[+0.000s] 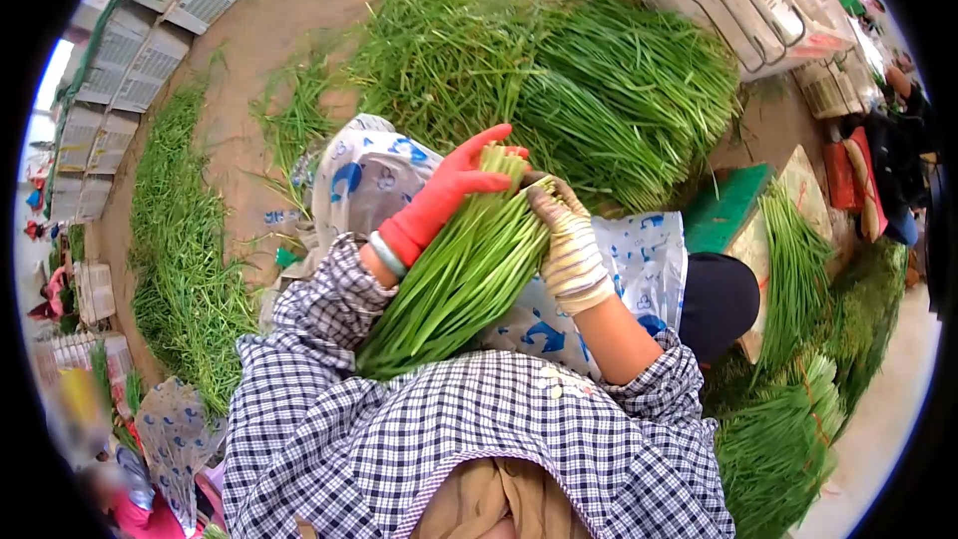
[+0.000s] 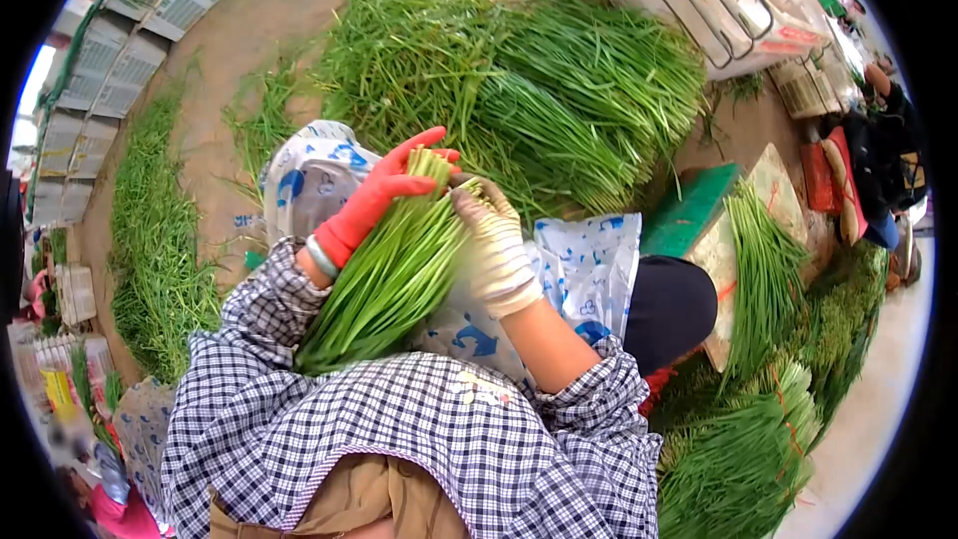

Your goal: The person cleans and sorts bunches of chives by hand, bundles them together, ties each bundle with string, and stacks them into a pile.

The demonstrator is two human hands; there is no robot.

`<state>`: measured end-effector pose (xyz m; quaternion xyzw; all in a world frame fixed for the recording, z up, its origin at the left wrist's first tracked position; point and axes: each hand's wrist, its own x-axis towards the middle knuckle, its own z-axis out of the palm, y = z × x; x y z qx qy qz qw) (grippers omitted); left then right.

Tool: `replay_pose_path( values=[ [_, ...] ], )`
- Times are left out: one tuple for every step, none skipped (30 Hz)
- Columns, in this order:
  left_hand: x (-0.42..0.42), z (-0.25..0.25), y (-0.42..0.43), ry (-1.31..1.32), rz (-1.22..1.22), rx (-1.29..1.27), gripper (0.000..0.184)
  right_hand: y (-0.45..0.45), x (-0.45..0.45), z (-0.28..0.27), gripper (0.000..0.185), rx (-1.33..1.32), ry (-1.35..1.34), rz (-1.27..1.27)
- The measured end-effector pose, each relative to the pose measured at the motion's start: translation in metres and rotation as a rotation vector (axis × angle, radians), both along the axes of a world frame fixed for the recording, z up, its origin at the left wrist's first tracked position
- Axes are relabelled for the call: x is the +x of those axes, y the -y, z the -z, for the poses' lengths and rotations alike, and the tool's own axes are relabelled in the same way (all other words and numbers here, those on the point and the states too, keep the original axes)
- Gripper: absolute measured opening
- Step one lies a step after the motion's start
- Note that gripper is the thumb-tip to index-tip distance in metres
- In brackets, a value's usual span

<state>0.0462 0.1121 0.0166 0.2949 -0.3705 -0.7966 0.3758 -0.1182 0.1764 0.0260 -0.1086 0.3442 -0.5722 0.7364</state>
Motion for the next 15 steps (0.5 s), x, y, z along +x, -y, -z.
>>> replay_pose_path(
  values=[
    [-0.012, 0.013, -0.003, 0.012, -0.017, -0.014, 0.076, -0.005, -0.009, 0.001, 0.024, 0.020, -0.010, 0.007],
    [-0.019, 0.018, -0.007, 0.027, -0.038, -0.033, 0.075, -0.007, -0.016, 0.002, 0.027, 0.050, 0.012, 0.013],
    [-0.017, 0.022, -0.012, 0.026, -0.042, -0.020, 0.075, -0.009, -0.020, 0.003, 0.029, 0.079, 0.039, 0.012],
    [-0.010, 0.023, -0.021, 0.167, -0.016, -0.074, 0.075, -0.010, -0.021, 0.004, 0.029, 0.093, 0.043, 0.001],
    [-0.001, 0.021, -0.029, 0.310, 0.005, -0.128, 0.077, -0.010, -0.022, 0.006, 0.032, 0.092, 0.030, 0.006],
    [0.014, 0.018, -0.038, 0.319, -0.014, -0.114, 0.077, -0.008, -0.023, 0.007, 0.035, 0.090, 0.018, 0.007],
    [0.034, 0.012, -0.049, 0.147, 0.242, 0.138, 0.076, -0.006, -0.025, 0.005, 0.040, 0.050, 0.023, -0.034],
    [0.045, 0.003, -0.059, -0.037, 0.496, 0.384, 0.076, -0.003, -0.023, 0.008, 0.042, -0.005, -0.031, -0.058],
    [0.044, -0.018, -0.069, 0.037, 0.399, 0.465, 0.084, 0.002, -0.021, 0.009, 0.042, -0.038, -0.046, -0.076],
    [0.042, -0.022, -0.076, 0.036, 0.379, 0.481, 0.084, 0.004, -0.019, 0.008, 0.042, -0.067, -0.065, -0.097],
    [0.040, -0.024, -0.080, -0.038, 0.337, 0.540, 0.081, 0.007, -0.018, 0.004, 0.042, -0.060, -0.070, -0.110],
    [0.035, -0.025, -0.081, -0.115, 0.304, 0.587, 0.078, 0.010, -0.019, -0.002, 0.042, -0.063, -0.075, -0.119],
    [0.029, -0.028, -0.086, -0.156, 0.216, 0.635, 0.073, 0.013, -0.021, -0.008, 0.043, -0.079, -0.085, -0.133],
    [0.022, -0.032, -0.090, -0.166, 0.224, 0.628, 0.073, 0.016, -0.024, -0.012, 0.043, -0.096, -0.099, -0.142],
    [0.015, -0.037, -0.093, -0.282, 0.206, 0.685, 0.072, 0.017, -0.027, -0.010, 0.043, -0.125, -0.146, -0.149]
  ],
)
